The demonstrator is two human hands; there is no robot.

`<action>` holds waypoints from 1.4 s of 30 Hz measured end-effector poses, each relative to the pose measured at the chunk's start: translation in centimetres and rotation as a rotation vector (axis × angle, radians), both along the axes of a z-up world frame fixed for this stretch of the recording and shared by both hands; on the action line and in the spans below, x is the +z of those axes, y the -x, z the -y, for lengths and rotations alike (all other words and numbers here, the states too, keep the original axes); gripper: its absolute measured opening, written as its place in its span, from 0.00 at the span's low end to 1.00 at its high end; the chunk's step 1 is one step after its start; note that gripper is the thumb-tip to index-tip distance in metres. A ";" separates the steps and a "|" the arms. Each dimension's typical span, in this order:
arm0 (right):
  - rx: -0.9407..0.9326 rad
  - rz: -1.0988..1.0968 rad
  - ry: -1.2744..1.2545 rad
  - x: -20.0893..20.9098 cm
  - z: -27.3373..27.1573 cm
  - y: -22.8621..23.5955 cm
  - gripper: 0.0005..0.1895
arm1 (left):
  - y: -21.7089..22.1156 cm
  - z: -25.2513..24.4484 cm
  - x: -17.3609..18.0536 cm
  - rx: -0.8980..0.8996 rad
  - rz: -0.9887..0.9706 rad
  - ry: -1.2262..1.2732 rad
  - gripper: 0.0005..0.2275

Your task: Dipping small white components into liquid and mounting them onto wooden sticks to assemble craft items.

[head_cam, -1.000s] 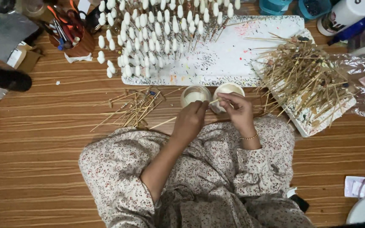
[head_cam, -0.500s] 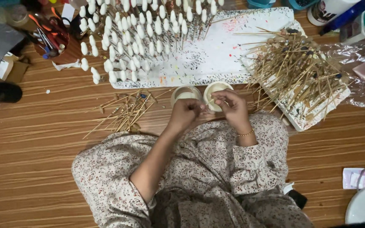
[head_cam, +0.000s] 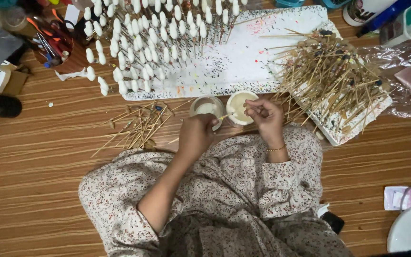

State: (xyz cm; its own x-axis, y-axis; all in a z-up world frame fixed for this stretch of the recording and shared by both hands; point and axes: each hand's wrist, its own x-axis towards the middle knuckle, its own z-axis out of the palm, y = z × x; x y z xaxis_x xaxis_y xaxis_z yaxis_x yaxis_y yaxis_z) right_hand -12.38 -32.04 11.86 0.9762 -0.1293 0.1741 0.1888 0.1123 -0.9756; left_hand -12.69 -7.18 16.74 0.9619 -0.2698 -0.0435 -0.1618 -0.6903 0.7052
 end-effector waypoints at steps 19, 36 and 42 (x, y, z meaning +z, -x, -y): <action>-0.231 -0.073 0.384 -0.2 1.9 -0.6 0.11 | -3.8 1.1 4.5 -0.207 0.143 -0.268 0.05; -0.365 -0.193 0.505 -1.9 4.4 -1.4 0.07 | -6.5 13.3 -1.5 -0.382 0.375 -0.789 0.09; -0.346 -0.212 0.495 -1.1 4.5 -1.3 0.07 | -7.5 14.6 -5.4 -0.371 0.328 -0.753 0.10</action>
